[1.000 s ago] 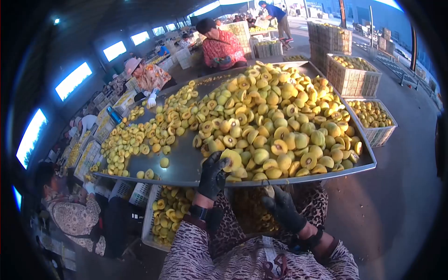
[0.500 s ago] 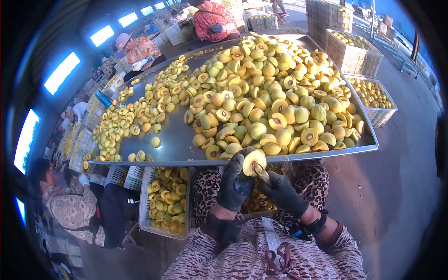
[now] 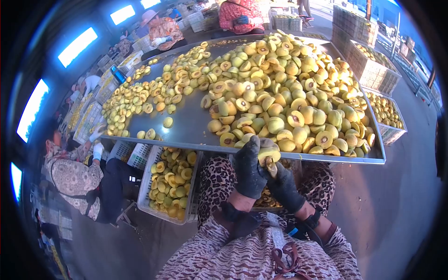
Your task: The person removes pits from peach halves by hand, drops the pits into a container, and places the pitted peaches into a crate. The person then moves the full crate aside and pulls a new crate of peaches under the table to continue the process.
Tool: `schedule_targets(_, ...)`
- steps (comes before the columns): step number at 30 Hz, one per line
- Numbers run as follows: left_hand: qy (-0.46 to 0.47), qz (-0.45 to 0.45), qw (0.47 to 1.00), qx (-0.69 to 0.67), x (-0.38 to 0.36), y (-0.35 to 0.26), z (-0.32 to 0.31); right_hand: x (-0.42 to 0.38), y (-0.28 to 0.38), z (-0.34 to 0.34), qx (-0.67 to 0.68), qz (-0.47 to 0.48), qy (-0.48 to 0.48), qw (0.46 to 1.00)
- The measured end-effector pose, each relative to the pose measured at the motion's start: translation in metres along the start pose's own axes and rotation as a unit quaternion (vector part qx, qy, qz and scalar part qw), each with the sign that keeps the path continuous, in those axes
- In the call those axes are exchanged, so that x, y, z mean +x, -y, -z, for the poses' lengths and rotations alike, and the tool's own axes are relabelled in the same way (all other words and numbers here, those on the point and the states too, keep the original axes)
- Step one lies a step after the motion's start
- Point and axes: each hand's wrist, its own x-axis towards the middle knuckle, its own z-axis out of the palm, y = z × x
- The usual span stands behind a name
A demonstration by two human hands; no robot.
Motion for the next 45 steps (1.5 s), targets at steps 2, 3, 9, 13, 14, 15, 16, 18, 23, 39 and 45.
schedule_targets(2, 0.04, -0.185, 0.955, 0.227, 0.001, 0.006, 0.007, 0.002, -0.012, -0.001, 0.014, 0.022, 0.004, 1.0)
schedule_targets(3, 0.014, -0.274, 0.903, 0.329, 0.004, 0.015, 0.014, 0.004, -0.018, 0.0, 0.015, 0.03, 0.015, 0.999)
schedule_targets(9, -0.046, 0.009, 0.998, -0.042, -0.005, -0.004, 0.001, 0.001, -0.077, -0.001, -0.164, 0.074, 0.04, 0.983)
schedule_targets(13, -0.067, 0.045, 0.99, -0.116, -0.005, 0.004, -0.003, -0.004, -0.061, -0.004, -0.008, 0.018, 0.044, 0.999)
schedule_targets(14, -0.062, 0.03, 0.991, -0.112, -0.007, -0.003, -0.004, -0.005, -0.063, 0.0, -0.021, 0.005, 0.075, 0.997)
schedule_targets(15, -0.038, 0.028, 0.996, -0.076, -0.007, -0.015, 0.001, -0.006, -0.063, 0.006, -0.038, -0.008, 0.103, 0.994)
schedule_targets(16, -0.028, -0.01, 1.0, -0.005, -0.005, -0.013, 0.005, -0.007, -0.057, 0.011, -0.038, -0.007, 0.114, 0.993)
schedule_targets(18, -0.021, 0.026, 0.996, -0.087, -0.006, -0.014, 0.006, -0.014, -0.045, 0.024, -0.058, -0.05, 0.201, 0.977)
schedule_targets(23, 0.103, -0.09, 0.99, 0.025, -0.002, -0.04, 0.041, 0.002, -0.056, 0.041, -0.168, -0.011, 0.458, 0.873)
schedule_targets(39, -0.386, 0.203, 0.846, 0.305, -0.115, 0.088, 0.514, -0.006, 0.018, 0.025, 0.062, -0.326, 0.167, 0.928)
schedule_targets(45, -0.035, -0.194, 0.829, 0.523, 0.079, 0.035, 0.24, -0.023, -0.003, 0.02, 0.127, -0.339, 0.157, 0.919)
